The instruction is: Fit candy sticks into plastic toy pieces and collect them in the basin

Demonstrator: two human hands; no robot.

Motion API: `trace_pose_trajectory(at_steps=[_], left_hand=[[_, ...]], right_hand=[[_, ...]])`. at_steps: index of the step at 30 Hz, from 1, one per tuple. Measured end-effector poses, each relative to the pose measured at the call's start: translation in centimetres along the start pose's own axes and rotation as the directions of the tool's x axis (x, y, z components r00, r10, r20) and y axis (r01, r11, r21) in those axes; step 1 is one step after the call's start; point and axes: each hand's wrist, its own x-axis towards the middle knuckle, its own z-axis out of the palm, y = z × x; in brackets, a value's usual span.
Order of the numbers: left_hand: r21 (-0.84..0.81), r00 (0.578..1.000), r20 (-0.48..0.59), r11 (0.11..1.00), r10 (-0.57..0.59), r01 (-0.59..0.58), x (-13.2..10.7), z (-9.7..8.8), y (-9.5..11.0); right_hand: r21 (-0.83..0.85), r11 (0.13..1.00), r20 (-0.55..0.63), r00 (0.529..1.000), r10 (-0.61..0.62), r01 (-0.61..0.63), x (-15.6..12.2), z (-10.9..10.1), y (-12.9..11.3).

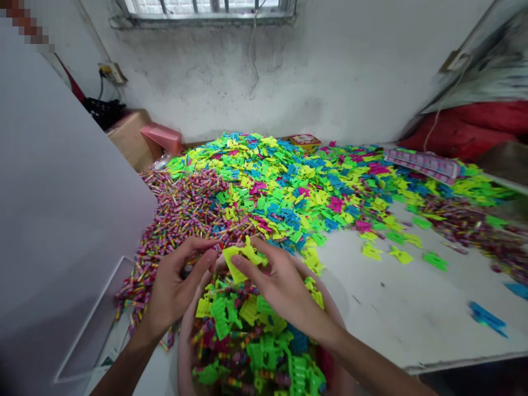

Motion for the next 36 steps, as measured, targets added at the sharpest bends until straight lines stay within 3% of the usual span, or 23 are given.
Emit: trace_pose_trajectory(at_steps=[8, 11, 16, 20, 23, 25, 28, 31, 32, 33, 35, 36], left_hand=[[0.070, 0.995, 0.076, 0.995, 0.067, -0.072, -0.9, 0.2, -1.0], [0.218, 0.984, 0.084, 0.960, 0.159, -0.174, -0.6, 0.2, -1.5], [0.517, 0.899, 0.161, 0.741, 0.407, -0.428, -0.1, 0.2, -2.2], [0.537, 0.857, 0.161, 0.685, 0.490, -0.493, -0.3, 0.6, -2.7], [0.582, 0.793, 0.155, 0.594, 0.590, -0.556, -0.9, 1.2, -2.9], [0.591, 0.783, 0.144, 0.582, 0.605, -0.559, -1.2, 1.4, -3.0], [0.472, 0.881, 0.073, 0.762, 0.468, -0.443, -1.3, 1.4, -3.1], [0.198, 0.992, -0.004, 0.973, 0.123, -0.120, -1.0, 0.7, -3.7], [0.066, 0.998, -0.045, 0.997, -0.035, 0.038, -0.8, 0.4, -4.2], [-0.071, 0.979, -0.082, 0.981, -0.187, 0.181, -0.6, 0.1, -4.9], [-0.301, 0.899, -0.129, 0.880, -0.419, 0.367, 0.1, -0.5, -6.6], [-0.373, 0.864, -0.128, 0.831, -0.487, 0.413, 0.5, -0.9, -7.5]], right_hand=[[0.081, 0.997, 0.002, 1.000, 0.007, -0.007, -0.4, 0.7, -0.3], [0.151, 0.988, 0.018, 1.000, 0.025, -0.028, -0.1, 1.2, -0.3], [0.138, 0.989, 0.042, 0.998, 0.053, -0.059, 0.3, 1.2, -0.1], [0.125, 0.991, 0.040, 0.998, 0.052, -0.057, 0.1, 1.2, 0.0], [0.132, 0.990, 0.079, 0.996, 0.037, -0.047, 0.0, 1.5, 0.0], [0.130, 0.990, 0.083, 0.996, 0.040, -0.050, 0.0, 1.6, 0.0], [0.094, 0.993, 0.025, 0.997, 0.069, -0.071, 0.2, 1.1, 0.2], [0.068, 0.997, 0.017, 0.999, 0.038, -0.039, 0.7, -0.6, 0.4], [0.065, 0.998, 0.081, 0.997, -0.004, -0.001, 1.1, -1.4, 0.5], [0.067, 0.997, 0.179, 0.982, -0.061, 0.050, 1.7, -2.2, 0.6], [0.044, 0.985, 0.366, 0.915, -0.171, 0.166, 3.4, -3.5, 1.0], [-0.004, 0.975, 0.403, 0.893, -0.203, 0.223, 4.6, -3.9, 1.5]])
